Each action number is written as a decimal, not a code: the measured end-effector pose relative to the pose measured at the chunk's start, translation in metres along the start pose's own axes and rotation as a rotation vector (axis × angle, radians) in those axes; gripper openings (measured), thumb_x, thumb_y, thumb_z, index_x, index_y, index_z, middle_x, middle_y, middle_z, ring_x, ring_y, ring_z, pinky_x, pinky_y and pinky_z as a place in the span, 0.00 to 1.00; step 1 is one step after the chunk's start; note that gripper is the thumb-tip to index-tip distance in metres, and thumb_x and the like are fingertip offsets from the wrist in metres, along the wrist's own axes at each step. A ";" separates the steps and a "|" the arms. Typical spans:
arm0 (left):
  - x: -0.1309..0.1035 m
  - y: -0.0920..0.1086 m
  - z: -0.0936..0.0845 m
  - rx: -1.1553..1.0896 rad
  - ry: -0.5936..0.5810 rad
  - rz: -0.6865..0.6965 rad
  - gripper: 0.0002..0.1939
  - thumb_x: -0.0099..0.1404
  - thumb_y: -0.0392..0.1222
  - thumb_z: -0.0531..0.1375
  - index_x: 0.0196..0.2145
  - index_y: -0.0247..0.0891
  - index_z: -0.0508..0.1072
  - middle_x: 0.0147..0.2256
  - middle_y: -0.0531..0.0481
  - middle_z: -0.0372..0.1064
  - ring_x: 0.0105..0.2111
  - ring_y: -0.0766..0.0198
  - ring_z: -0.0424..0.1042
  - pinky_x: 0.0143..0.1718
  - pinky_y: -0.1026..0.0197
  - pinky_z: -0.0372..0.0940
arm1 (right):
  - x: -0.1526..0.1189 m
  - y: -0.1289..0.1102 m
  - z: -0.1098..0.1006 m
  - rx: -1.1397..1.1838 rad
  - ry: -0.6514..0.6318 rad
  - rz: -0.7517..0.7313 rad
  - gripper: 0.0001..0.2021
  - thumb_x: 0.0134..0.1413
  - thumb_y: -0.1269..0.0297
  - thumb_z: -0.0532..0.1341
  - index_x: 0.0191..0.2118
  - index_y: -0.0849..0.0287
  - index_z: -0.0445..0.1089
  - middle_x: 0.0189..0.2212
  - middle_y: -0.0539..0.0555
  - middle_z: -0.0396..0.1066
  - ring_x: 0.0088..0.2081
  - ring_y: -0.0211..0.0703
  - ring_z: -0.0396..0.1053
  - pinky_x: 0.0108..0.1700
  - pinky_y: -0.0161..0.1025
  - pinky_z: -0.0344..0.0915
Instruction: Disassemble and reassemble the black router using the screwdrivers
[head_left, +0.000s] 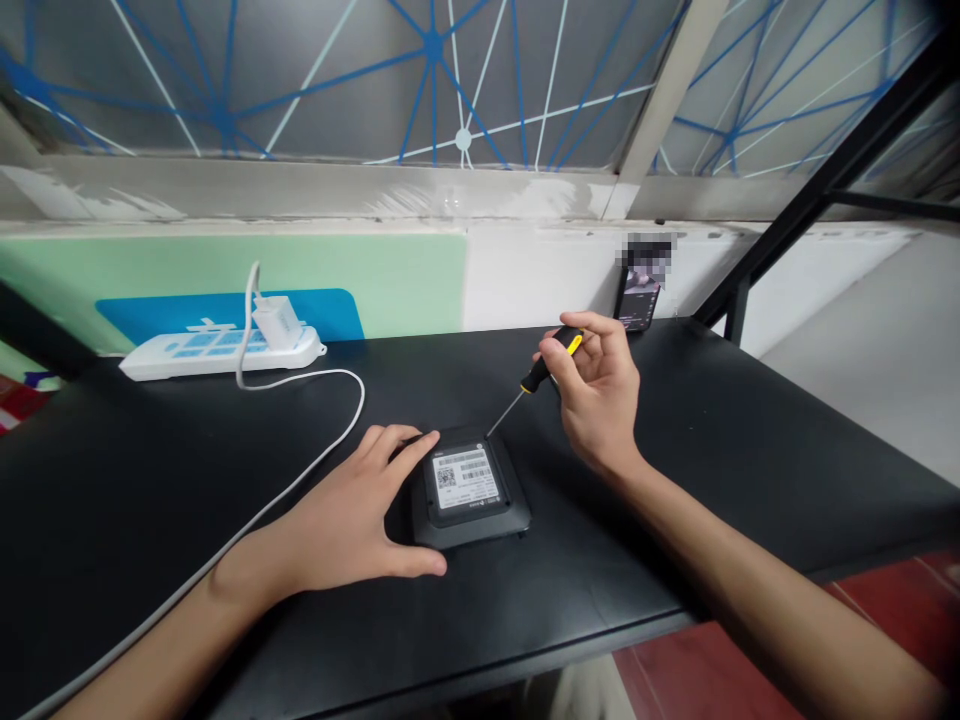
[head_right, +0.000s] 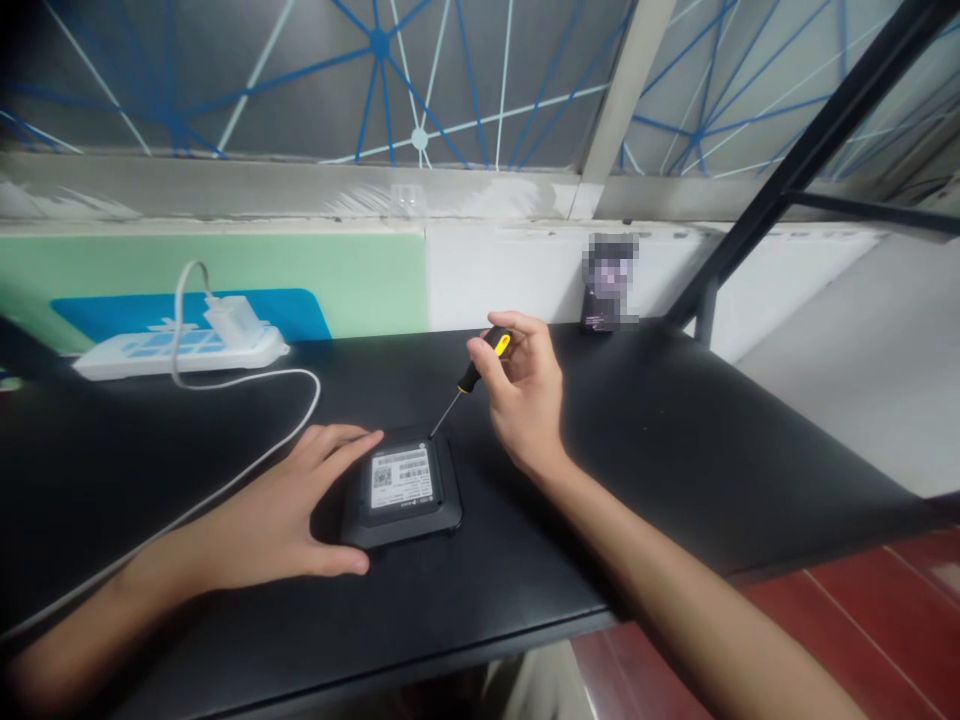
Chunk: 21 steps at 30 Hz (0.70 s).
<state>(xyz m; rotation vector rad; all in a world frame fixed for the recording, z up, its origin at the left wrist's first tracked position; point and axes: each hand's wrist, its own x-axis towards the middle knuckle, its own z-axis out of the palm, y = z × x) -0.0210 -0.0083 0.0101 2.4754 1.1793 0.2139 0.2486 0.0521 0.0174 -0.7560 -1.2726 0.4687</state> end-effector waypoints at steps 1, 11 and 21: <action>0.000 0.000 0.000 -0.001 0.000 0.001 0.56 0.57 0.67 0.68 0.72 0.43 0.49 0.66 0.36 0.54 0.65 0.36 0.57 0.64 0.32 0.59 | 0.000 0.000 -0.001 0.011 -0.013 0.014 0.12 0.59 0.64 0.67 0.47 0.50 0.70 0.36 0.48 0.75 0.33 0.38 0.76 0.36 0.39 0.76; 0.000 0.000 -0.001 -0.001 -0.012 -0.015 0.56 0.58 0.68 0.68 0.72 0.41 0.49 0.66 0.36 0.53 0.66 0.36 0.55 0.65 0.33 0.57 | -0.003 0.001 0.000 -0.012 -0.060 0.062 0.12 0.65 0.58 0.63 0.52 0.48 0.67 0.45 0.51 0.73 0.37 0.38 0.78 0.37 0.39 0.79; -0.002 -0.003 0.002 -0.013 0.005 0.000 0.56 0.58 0.70 0.67 0.73 0.45 0.48 0.67 0.38 0.53 0.66 0.37 0.56 0.65 0.33 0.58 | -0.004 -0.003 -0.001 0.021 -0.073 0.105 0.14 0.66 0.56 0.61 0.55 0.49 0.67 0.45 0.52 0.76 0.38 0.40 0.78 0.38 0.40 0.79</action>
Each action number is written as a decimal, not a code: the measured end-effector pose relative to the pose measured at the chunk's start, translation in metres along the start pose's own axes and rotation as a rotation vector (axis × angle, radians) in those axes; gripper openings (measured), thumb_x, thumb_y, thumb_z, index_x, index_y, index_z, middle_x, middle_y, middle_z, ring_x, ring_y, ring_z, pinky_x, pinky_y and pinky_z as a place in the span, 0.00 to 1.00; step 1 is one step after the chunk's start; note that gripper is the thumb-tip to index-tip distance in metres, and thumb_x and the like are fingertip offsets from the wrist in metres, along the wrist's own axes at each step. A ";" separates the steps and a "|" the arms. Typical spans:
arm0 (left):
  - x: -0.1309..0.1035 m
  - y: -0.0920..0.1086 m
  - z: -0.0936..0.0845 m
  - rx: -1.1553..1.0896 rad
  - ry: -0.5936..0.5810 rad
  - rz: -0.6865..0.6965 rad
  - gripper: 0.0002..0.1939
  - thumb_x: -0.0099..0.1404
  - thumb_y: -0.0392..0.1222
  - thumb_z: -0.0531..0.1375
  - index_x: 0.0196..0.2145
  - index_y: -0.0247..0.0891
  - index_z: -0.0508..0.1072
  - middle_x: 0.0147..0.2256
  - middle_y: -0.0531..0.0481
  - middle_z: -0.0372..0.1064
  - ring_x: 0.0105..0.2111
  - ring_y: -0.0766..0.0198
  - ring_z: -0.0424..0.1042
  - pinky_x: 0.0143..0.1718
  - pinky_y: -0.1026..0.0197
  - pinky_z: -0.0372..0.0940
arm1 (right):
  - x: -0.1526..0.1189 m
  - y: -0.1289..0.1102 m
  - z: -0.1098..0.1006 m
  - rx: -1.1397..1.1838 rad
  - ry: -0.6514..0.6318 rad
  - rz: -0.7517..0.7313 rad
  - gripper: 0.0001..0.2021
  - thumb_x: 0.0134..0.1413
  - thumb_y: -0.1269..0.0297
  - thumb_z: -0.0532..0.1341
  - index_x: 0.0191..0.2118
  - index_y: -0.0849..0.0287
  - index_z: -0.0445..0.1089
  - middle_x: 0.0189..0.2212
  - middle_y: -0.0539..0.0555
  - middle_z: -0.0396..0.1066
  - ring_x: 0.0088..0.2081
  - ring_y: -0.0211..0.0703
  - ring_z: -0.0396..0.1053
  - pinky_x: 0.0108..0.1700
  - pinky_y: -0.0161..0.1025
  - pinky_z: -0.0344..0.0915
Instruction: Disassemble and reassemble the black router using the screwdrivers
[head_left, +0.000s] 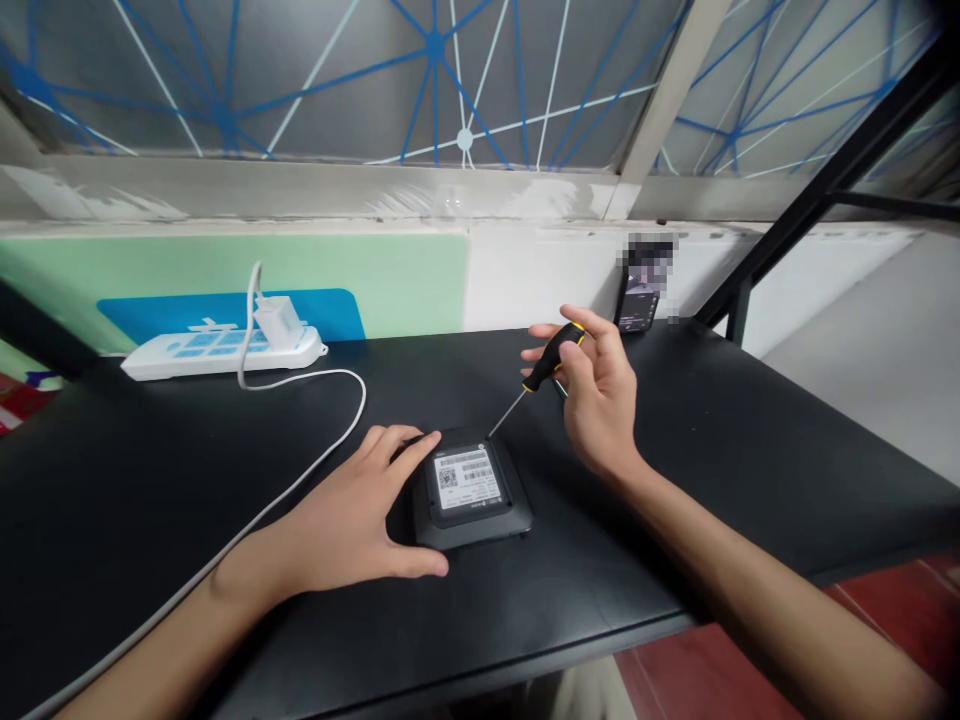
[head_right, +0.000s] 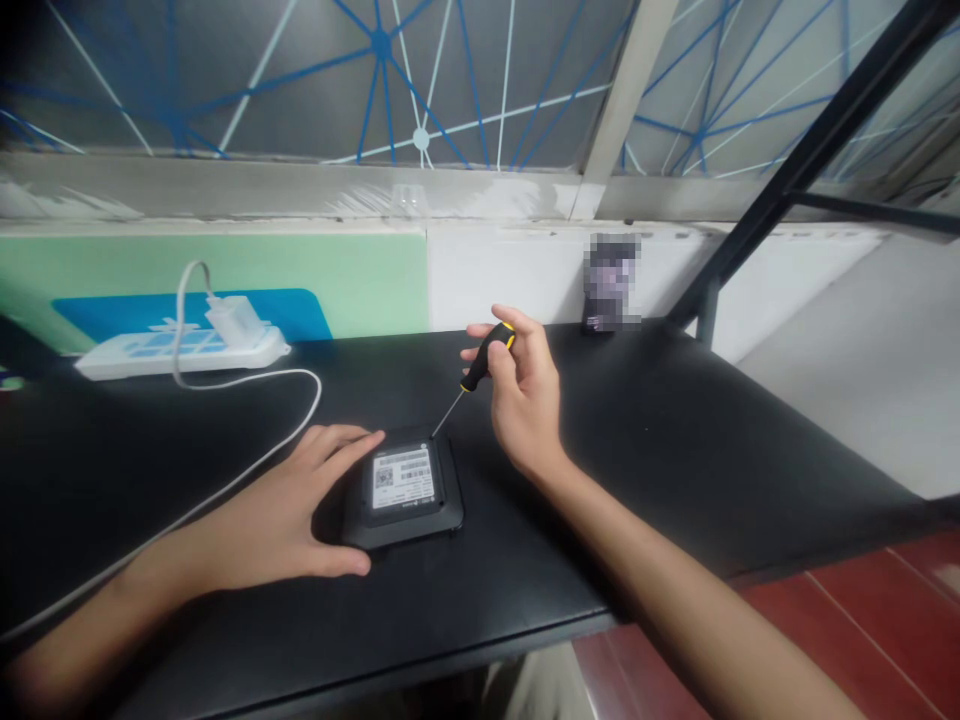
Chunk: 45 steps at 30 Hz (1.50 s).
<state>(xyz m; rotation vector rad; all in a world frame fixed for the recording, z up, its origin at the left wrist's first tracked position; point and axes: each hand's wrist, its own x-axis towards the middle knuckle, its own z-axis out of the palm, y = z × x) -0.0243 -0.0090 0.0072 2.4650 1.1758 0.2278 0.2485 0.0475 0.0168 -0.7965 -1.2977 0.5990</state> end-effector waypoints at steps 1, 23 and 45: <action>0.000 0.000 0.000 0.000 -0.002 -0.003 0.56 0.58 0.70 0.67 0.73 0.45 0.48 0.67 0.38 0.53 0.66 0.37 0.56 0.65 0.33 0.58 | -0.001 -0.001 0.000 0.002 0.000 0.006 0.15 0.66 0.55 0.60 0.55 0.49 0.67 0.46 0.53 0.76 0.39 0.40 0.78 0.37 0.40 0.79; 0.001 -0.001 -0.004 0.057 0.043 -0.006 0.52 0.58 0.66 0.67 0.71 0.40 0.54 0.66 0.36 0.56 0.64 0.36 0.58 0.64 0.34 0.59 | -0.001 0.006 0.002 -0.108 0.058 -0.104 0.19 0.62 0.56 0.66 0.57 0.41 0.68 0.32 0.51 0.67 0.38 0.46 0.74 0.26 0.40 0.75; 0.001 -0.002 -0.006 0.051 0.086 0.012 0.50 0.58 0.64 0.68 0.70 0.45 0.55 0.67 0.39 0.58 0.64 0.36 0.60 0.63 0.34 0.61 | -0.010 -0.010 0.007 -0.170 0.028 -0.137 0.14 0.63 0.56 0.65 0.53 0.46 0.71 0.42 0.52 0.72 0.39 0.43 0.75 0.32 0.40 0.75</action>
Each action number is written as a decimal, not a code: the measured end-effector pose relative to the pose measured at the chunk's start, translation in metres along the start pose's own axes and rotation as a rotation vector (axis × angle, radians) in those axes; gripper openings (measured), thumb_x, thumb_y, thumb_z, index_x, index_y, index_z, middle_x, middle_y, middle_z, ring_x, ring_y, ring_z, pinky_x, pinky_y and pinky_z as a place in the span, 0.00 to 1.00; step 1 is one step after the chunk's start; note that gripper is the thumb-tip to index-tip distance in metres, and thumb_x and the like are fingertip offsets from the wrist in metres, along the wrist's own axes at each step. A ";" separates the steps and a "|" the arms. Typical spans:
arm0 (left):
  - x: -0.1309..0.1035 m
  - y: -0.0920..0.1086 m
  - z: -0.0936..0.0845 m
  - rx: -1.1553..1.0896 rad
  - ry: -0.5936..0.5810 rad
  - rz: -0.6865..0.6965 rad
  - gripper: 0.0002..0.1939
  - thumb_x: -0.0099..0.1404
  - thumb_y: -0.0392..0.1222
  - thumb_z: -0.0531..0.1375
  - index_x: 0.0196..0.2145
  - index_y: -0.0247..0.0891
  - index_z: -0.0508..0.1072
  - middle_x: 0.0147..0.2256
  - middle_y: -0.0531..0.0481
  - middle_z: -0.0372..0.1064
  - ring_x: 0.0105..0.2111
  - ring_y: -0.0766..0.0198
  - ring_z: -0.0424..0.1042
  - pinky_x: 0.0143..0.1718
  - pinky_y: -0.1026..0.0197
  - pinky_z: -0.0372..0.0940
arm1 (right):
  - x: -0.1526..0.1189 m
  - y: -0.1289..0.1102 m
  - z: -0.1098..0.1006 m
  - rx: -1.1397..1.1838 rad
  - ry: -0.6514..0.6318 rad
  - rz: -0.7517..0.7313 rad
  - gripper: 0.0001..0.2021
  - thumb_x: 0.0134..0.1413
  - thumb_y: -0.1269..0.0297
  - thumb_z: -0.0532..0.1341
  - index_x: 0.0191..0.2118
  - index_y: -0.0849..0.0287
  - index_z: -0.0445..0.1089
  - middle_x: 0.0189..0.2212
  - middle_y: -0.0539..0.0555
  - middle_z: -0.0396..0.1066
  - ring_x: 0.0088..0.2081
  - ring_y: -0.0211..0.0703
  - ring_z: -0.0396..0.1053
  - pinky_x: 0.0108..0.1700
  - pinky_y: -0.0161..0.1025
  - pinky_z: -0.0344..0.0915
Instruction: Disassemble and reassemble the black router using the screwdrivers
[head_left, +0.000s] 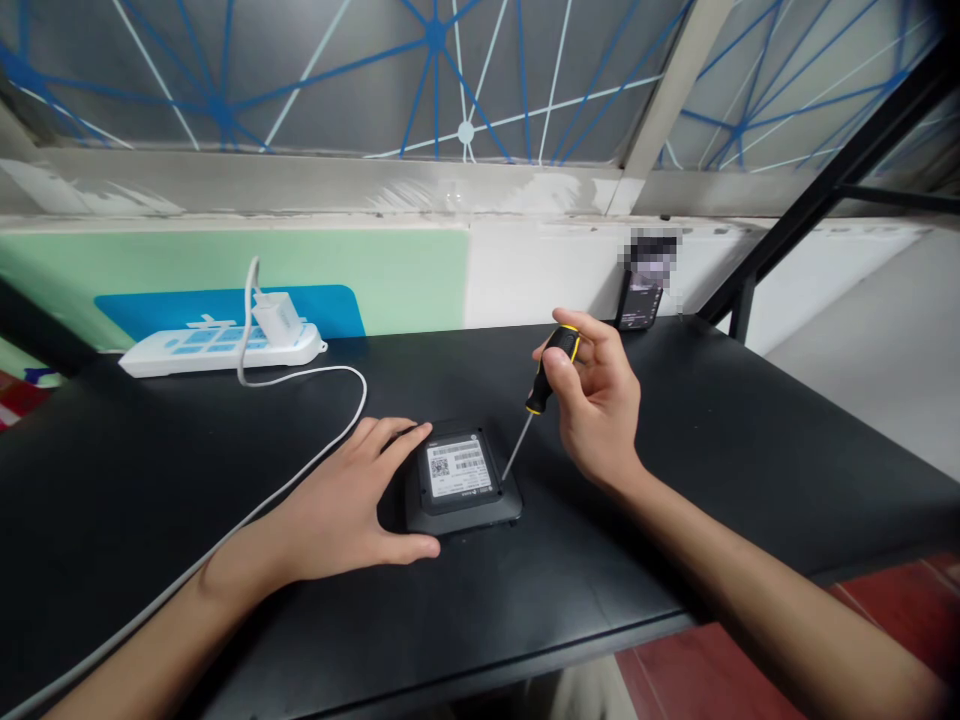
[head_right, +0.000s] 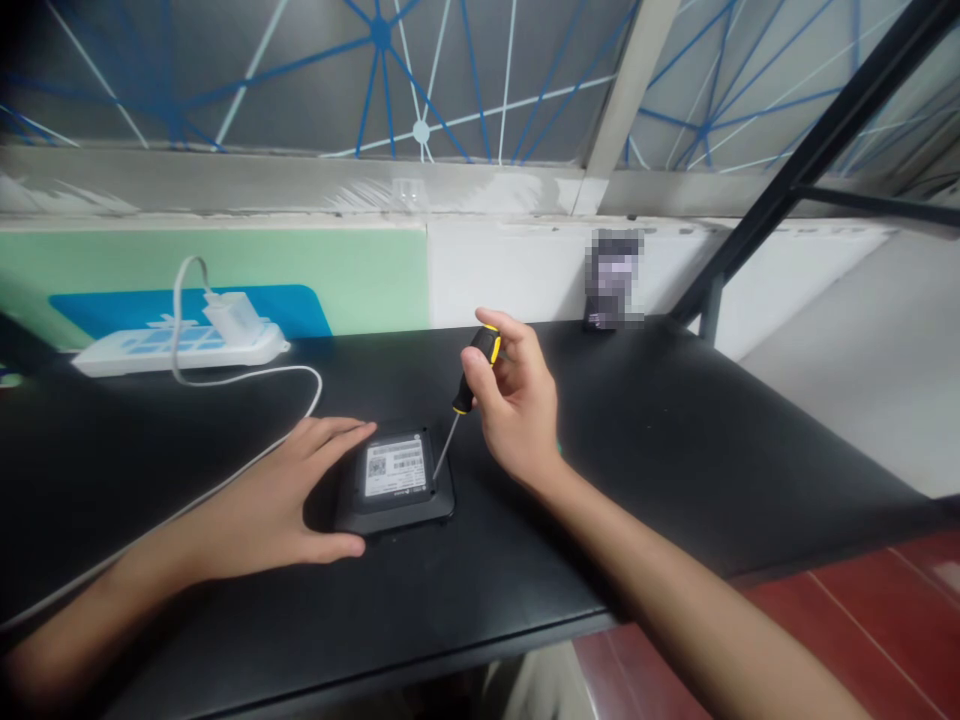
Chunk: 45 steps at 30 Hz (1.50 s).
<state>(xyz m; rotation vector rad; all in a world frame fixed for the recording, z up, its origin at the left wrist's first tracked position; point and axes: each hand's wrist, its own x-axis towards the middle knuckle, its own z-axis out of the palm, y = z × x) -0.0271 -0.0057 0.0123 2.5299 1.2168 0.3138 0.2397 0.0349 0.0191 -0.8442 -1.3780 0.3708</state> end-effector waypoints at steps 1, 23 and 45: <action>0.000 0.000 0.000 0.001 -0.004 -0.002 0.50 0.58 0.63 0.68 0.70 0.45 0.55 0.67 0.39 0.58 0.64 0.36 0.60 0.63 0.34 0.60 | 0.000 0.000 0.000 0.002 -0.001 -0.004 0.14 0.62 0.57 0.65 0.53 0.46 0.71 0.43 0.52 0.72 0.39 0.43 0.75 0.31 0.40 0.75; 0.002 0.002 0.000 0.012 -0.030 -0.025 0.50 0.58 0.62 0.68 0.70 0.42 0.54 0.67 0.38 0.56 0.65 0.37 0.58 0.65 0.35 0.59 | -0.007 -0.007 -0.001 0.074 -0.110 -0.025 0.12 0.62 0.58 0.66 0.50 0.45 0.70 0.32 0.47 0.69 0.24 0.36 0.70 0.23 0.38 0.69; 0.000 -0.002 0.002 0.033 -0.036 -0.018 0.51 0.59 0.64 0.68 0.71 0.41 0.53 0.67 0.37 0.55 0.65 0.37 0.58 0.64 0.35 0.60 | -0.006 -0.007 -0.002 0.156 -0.155 0.018 0.12 0.68 0.61 0.60 0.55 0.47 0.72 0.41 0.50 0.74 0.32 0.34 0.76 0.32 0.36 0.75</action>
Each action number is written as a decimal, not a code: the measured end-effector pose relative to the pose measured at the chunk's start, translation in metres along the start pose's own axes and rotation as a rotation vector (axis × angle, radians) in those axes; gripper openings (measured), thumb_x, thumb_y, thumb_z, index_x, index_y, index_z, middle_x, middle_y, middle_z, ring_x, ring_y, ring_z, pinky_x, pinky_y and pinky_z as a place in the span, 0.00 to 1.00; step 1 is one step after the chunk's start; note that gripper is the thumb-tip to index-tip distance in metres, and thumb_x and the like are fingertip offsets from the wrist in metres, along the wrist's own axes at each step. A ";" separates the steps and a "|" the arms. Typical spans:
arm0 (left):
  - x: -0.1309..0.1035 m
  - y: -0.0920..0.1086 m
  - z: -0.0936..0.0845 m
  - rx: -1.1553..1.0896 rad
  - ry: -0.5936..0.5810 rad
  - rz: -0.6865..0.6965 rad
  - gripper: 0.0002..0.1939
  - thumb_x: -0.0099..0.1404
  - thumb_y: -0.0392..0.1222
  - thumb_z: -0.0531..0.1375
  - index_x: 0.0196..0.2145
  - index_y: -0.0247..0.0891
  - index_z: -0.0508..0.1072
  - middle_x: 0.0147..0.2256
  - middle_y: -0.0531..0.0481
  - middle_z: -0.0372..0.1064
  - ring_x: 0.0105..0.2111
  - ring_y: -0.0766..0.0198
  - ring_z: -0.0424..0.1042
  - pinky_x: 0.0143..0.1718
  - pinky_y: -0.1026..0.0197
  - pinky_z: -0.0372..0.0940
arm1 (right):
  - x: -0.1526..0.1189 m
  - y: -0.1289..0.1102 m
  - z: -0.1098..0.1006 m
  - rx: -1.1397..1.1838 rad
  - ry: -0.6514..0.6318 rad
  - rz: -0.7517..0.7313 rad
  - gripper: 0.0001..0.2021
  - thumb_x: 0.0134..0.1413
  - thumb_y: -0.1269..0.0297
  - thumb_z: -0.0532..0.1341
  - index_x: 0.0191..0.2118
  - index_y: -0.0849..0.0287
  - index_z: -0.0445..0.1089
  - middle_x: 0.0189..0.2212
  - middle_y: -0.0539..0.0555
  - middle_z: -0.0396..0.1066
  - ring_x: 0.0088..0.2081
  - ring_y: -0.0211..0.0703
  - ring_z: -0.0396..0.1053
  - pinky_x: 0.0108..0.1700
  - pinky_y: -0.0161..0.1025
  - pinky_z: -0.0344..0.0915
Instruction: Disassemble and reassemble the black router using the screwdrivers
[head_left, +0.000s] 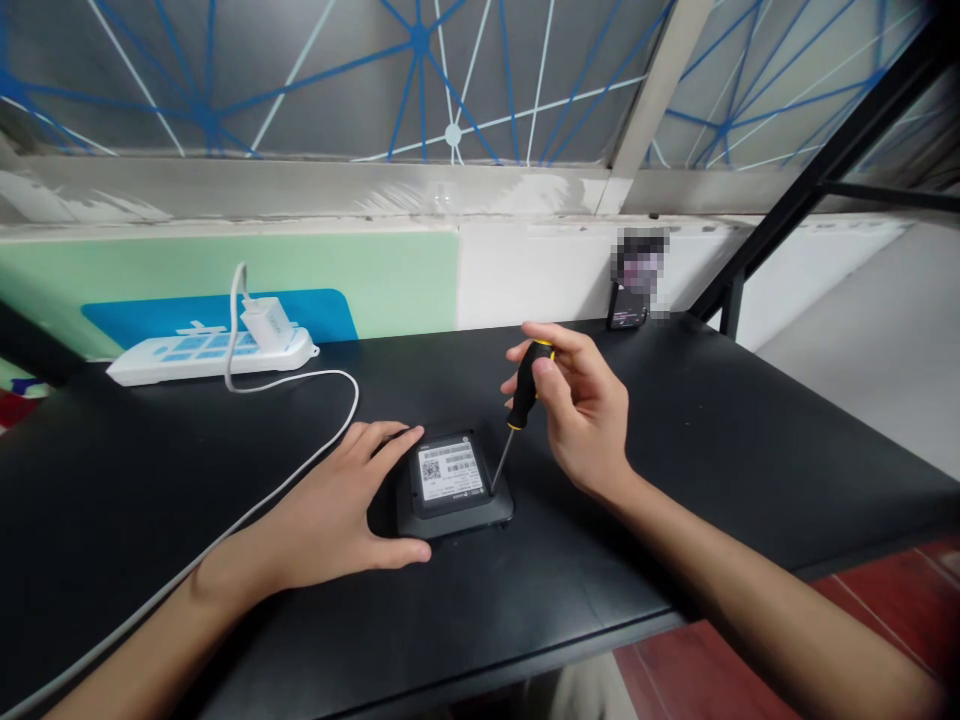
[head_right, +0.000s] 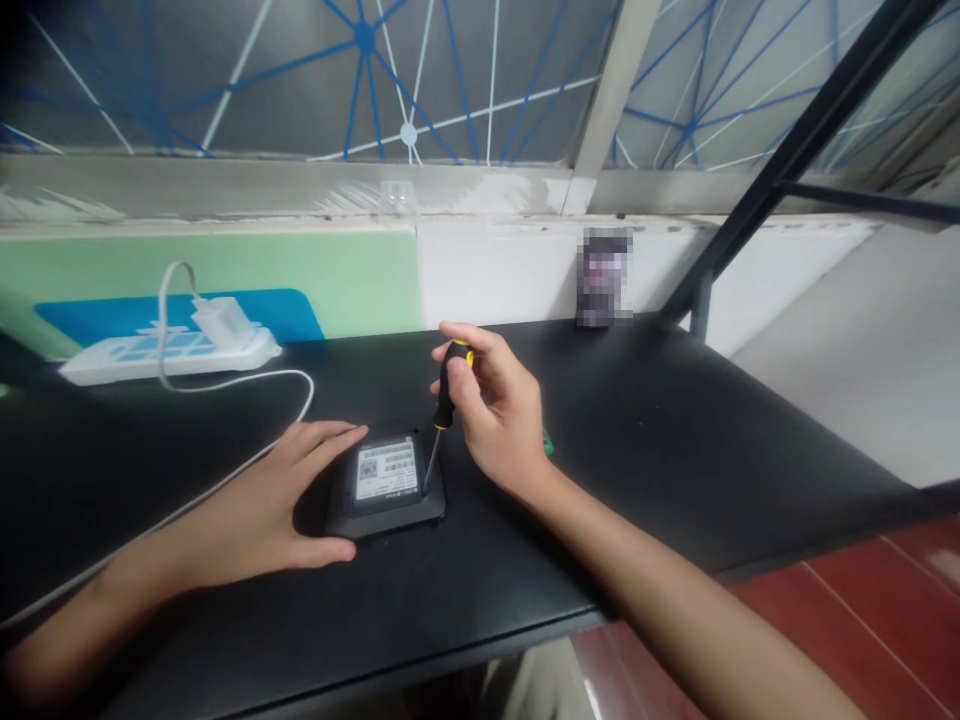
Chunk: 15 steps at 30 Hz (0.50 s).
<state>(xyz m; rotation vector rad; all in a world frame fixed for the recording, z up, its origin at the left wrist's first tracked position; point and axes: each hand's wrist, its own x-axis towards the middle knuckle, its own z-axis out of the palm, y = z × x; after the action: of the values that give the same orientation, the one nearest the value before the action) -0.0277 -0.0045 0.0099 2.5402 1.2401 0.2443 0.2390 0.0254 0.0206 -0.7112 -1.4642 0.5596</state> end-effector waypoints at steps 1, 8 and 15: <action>0.000 0.000 0.000 0.000 -0.003 -0.001 0.51 0.59 0.64 0.68 0.71 0.41 0.53 0.67 0.37 0.55 0.65 0.37 0.58 0.64 0.35 0.60 | 0.000 0.000 0.000 0.031 -0.013 -0.003 0.12 0.69 0.61 0.58 0.55 0.47 0.72 0.42 0.50 0.75 0.33 0.35 0.77 0.33 0.36 0.75; -0.001 0.001 0.000 0.002 -0.007 -0.014 0.52 0.58 0.64 0.68 0.71 0.41 0.53 0.67 0.38 0.55 0.66 0.37 0.57 0.65 0.36 0.59 | -0.001 0.001 0.002 0.058 -0.007 0.010 0.12 0.66 0.61 0.63 0.53 0.47 0.72 0.44 0.49 0.74 0.33 0.34 0.78 0.31 0.34 0.75; -0.002 0.000 -0.002 0.004 -0.015 -0.013 0.52 0.59 0.64 0.68 0.71 0.41 0.53 0.67 0.38 0.54 0.66 0.37 0.57 0.65 0.36 0.59 | 0.002 -0.001 0.001 0.045 0.007 0.022 0.09 0.65 0.63 0.63 0.50 0.49 0.73 0.39 0.48 0.74 0.30 0.32 0.75 0.31 0.32 0.74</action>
<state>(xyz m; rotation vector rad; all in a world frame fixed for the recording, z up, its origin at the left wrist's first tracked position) -0.0294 -0.0057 0.0114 2.5320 1.2527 0.2188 0.2382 0.0260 0.0228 -0.6946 -1.4348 0.6047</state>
